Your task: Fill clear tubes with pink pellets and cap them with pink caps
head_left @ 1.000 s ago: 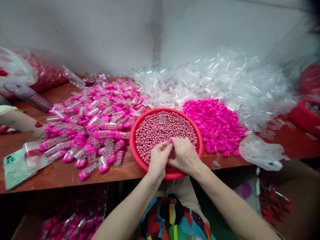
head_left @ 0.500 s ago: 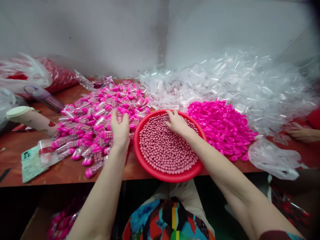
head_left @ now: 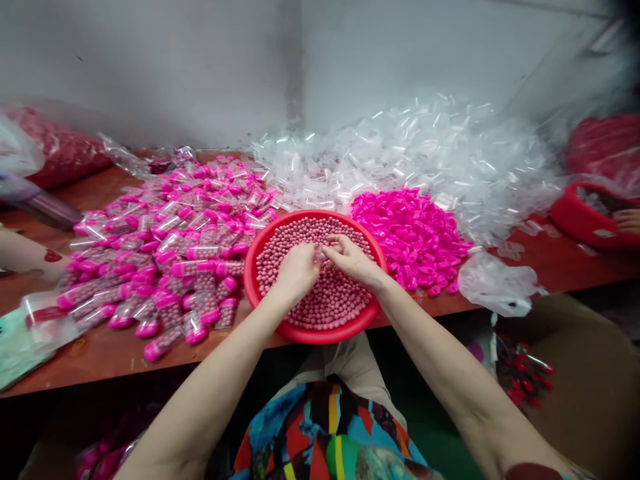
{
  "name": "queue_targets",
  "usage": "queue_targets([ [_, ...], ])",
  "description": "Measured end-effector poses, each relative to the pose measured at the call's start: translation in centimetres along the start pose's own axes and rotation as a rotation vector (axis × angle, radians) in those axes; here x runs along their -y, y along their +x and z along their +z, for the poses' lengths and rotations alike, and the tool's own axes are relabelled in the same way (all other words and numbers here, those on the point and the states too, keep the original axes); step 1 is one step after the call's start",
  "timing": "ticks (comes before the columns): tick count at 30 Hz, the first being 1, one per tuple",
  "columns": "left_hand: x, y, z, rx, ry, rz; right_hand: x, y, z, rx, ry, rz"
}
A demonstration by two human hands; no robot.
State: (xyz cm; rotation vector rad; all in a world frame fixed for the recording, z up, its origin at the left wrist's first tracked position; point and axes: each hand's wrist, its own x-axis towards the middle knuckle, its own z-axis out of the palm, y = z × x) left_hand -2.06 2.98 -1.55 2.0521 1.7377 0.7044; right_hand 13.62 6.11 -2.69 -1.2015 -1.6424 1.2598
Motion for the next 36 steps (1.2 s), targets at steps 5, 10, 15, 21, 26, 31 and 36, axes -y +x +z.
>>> queue_targets([
  [5,0.1,1.3,-0.4,0.156,0.397,0.037,-1.0,-3.5,-8.3,-0.338,-0.027,-0.121],
  [10,-1.7,3.1,3.8,0.285,0.323,0.034,-6.1,-8.0,-15.3,-0.579,-0.442,0.096],
  [15,-1.9,4.0,6.1,0.353,0.126,0.015,-9.3,-8.6,-13.0,-0.501,-0.717,0.276],
  [21,-1.1,2.5,3.1,0.424,-0.438,-0.14,-9.2,-8.2,-9.4,-0.482,-0.865,0.452],
  [26,-1.8,-0.7,0.6,0.436,-1.149,-0.359,-8.4,-9.4,-10.5,-0.519,-0.798,0.367],
  [31,-2.6,-3.6,0.0,0.448,-1.457,-0.434,-4.5,-8.4,-10.3,-0.572,-0.185,0.066],
  [36,-3.1,-5.8,0.0,0.346,-1.512,-0.431,1.1,-7.3,-5.0,-0.165,0.097,-0.113],
])
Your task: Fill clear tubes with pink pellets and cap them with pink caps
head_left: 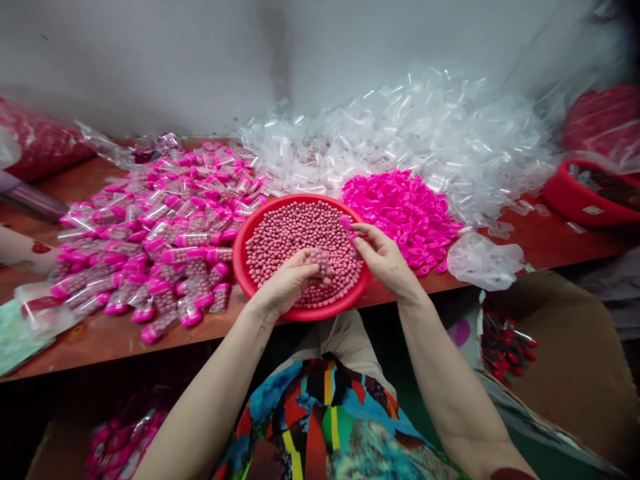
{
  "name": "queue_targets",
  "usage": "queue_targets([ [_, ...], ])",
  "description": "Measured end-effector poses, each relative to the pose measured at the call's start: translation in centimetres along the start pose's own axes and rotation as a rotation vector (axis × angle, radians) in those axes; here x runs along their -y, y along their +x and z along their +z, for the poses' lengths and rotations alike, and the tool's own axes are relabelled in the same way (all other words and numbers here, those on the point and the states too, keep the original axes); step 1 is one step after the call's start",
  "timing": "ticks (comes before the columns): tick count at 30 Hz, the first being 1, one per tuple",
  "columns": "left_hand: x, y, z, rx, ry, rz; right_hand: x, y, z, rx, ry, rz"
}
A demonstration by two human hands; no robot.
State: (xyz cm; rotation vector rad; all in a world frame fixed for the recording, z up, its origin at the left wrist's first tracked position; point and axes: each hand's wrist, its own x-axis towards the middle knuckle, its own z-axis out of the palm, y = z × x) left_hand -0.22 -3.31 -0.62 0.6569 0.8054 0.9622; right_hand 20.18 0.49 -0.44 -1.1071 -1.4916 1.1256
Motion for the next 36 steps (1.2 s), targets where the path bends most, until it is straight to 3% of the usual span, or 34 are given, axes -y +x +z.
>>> queue_targets([
  [5,0.5,-0.8,-0.4,0.007,0.002,0.014,1.2,-0.3,3.2,0.128,-0.081,-0.059],
  [14,0.4,-0.8,-0.7,-0.017,0.045,0.015,0.5,-0.8,2.5,0.196,-0.324,-0.249],
  [17,0.7,-0.6,-0.9,-0.001,0.022,0.011,-0.2,-0.2,2.5,0.115,-0.432,-0.354],
  [20,0.9,-0.5,-1.0,-0.007,-0.023,0.003,-0.8,0.0,2.7,-0.025,-0.379,-0.279],
  [24,0.8,-0.3,-0.9,-0.035,-0.083,0.018,-0.8,-0.3,3.7,-0.001,-0.136,-0.086],
  [31,0.9,-0.5,-0.4,-0.093,-0.013,0.095,-0.3,-0.7,5.2,0.0,-0.119,-0.157],
  [36,1.5,-0.2,-0.5,-0.145,0.046,0.145,-0.2,-0.9,6.1,-0.007,-0.245,-0.214],
])
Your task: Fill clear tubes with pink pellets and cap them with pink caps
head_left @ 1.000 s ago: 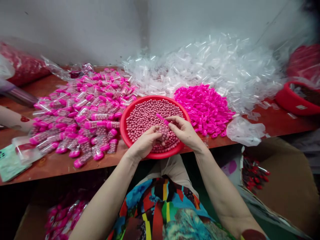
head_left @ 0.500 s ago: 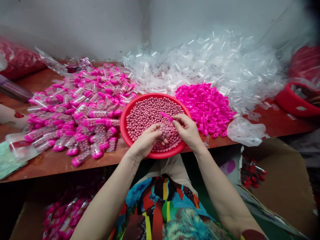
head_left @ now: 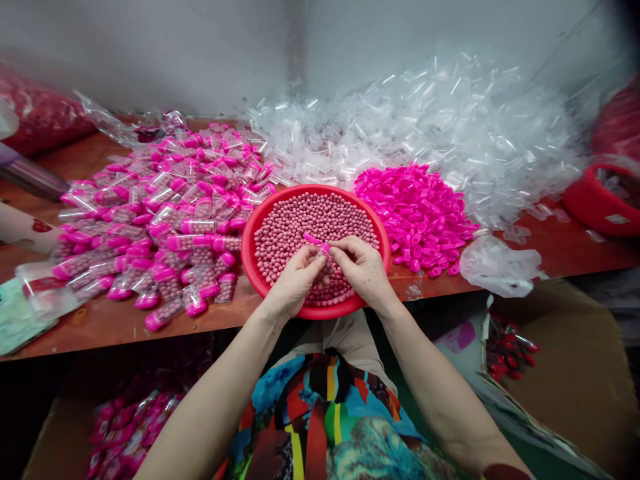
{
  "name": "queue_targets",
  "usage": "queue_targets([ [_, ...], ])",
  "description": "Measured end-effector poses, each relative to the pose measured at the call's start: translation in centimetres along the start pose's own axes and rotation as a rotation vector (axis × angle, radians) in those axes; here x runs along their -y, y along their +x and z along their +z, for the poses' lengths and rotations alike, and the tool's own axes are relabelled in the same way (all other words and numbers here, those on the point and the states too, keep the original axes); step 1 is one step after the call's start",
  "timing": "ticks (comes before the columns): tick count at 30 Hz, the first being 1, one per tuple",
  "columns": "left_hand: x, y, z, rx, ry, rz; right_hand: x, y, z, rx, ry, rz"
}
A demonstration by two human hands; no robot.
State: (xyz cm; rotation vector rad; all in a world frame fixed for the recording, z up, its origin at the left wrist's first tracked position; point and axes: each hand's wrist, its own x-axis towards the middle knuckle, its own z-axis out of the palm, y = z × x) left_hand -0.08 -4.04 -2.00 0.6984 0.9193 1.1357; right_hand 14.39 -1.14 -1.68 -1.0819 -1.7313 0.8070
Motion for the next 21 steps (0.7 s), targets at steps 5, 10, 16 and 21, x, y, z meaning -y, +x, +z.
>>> queue_targets([
  [5,0.1,-0.1,-0.2,-0.064,-0.029,0.034,0.6,-1.4,1.0,-0.046,-0.074,-0.095],
  [10,-0.8,-0.6,0.2,-0.008,-0.063,0.038,0.8,-0.4,0.3,-0.047,0.178,0.099],
  [16,-1.3,-0.8,-0.3,0.223,-0.048,-0.122,1.0,3.2,-0.1,0.246,0.548,0.465],
  [21,-1.2,-0.3,-0.8,0.054,-0.143,-0.082,0.9,1.0,-0.3,0.118,0.165,0.054],
])
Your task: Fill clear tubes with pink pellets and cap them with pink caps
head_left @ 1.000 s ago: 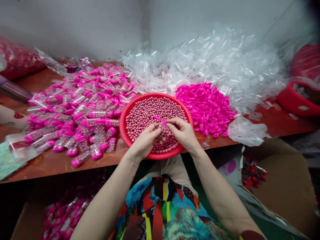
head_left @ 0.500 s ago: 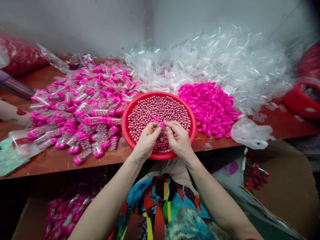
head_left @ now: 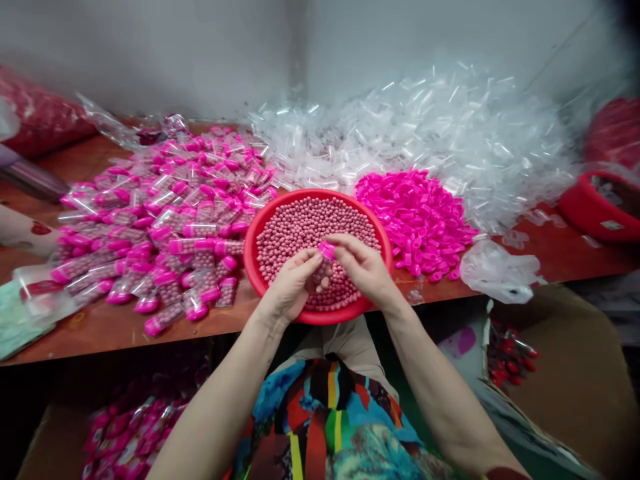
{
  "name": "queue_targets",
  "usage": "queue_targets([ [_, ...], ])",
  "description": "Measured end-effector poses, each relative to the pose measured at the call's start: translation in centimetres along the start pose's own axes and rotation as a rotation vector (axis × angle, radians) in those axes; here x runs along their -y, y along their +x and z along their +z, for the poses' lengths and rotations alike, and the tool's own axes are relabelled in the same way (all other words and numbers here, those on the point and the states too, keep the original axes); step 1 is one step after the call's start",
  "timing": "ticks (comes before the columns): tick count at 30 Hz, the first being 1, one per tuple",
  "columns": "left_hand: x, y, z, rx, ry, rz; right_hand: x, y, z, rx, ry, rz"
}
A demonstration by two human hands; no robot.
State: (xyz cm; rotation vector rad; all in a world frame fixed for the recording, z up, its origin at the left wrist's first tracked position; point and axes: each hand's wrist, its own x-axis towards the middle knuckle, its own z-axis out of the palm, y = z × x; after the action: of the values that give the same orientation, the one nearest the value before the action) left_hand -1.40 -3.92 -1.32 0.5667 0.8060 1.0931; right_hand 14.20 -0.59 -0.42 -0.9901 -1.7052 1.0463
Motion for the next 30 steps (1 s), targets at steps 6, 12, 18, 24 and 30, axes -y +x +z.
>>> queue_targets([
  [6,0.4,0.4,0.0,-0.048,-0.022,0.016,-1.9,-2.1,1.7,0.017,-0.466,-0.291],
  [12,0.3,0.1,0.0,0.002,-0.053,0.026,-1.8,-1.7,2.4,-0.093,-0.548,-0.392],
  [18,1.3,0.5,0.3,-0.151,0.228,0.242,-2.4,-1.5,2.1,-0.026,-0.62,-0.344],
  [24,1.4,0.6,0.1,-0.061,0.232,0.223,-2.9,-1.1,2.1,-0.044,-0.601,-0.328],
  [30,0.8,0.1,0.2,0.023,0.243,0.135,-2.3,-1.2,2.1,-0.084,-0.746,-0.307],
])
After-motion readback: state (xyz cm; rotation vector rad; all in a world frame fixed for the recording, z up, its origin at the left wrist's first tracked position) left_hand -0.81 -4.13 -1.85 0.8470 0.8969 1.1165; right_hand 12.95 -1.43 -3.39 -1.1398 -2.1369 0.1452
